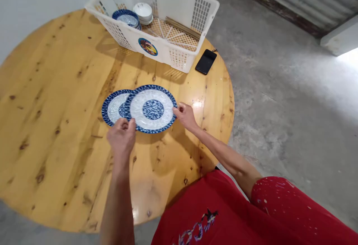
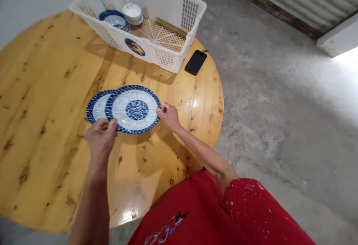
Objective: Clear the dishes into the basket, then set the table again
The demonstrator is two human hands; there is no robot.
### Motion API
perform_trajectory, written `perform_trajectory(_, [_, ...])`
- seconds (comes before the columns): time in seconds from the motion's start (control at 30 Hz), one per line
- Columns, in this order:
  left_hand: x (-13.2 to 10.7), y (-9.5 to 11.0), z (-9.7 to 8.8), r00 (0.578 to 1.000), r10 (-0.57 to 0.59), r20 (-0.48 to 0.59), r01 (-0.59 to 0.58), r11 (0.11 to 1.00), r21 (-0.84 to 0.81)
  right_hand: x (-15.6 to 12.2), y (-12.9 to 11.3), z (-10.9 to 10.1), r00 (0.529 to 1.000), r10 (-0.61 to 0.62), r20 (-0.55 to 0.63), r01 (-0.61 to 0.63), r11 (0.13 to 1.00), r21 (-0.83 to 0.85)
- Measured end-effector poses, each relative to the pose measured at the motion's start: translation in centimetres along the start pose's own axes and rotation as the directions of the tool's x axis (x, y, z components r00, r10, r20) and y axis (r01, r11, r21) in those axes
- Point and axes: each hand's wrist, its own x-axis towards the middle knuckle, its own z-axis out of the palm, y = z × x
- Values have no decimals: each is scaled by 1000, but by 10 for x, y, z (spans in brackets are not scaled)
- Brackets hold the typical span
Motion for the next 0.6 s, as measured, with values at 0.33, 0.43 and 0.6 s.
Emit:
perform_trajectory(0.33, [-83,21,102,946,-18,325,31,999,-36,-84,79,-98,960,240,-141,-246,969,-24])
perform_trajectory(0.43, [-86,24,110,937,-51,346,60,998,-14,-86,86,-102,951,275,-142,-280,960,-20])
perform_trajectory(0.6, [-78,27,115,937,-82,339,79,997,23,-74,93,-97,960,238,-149,-249,967,-59])
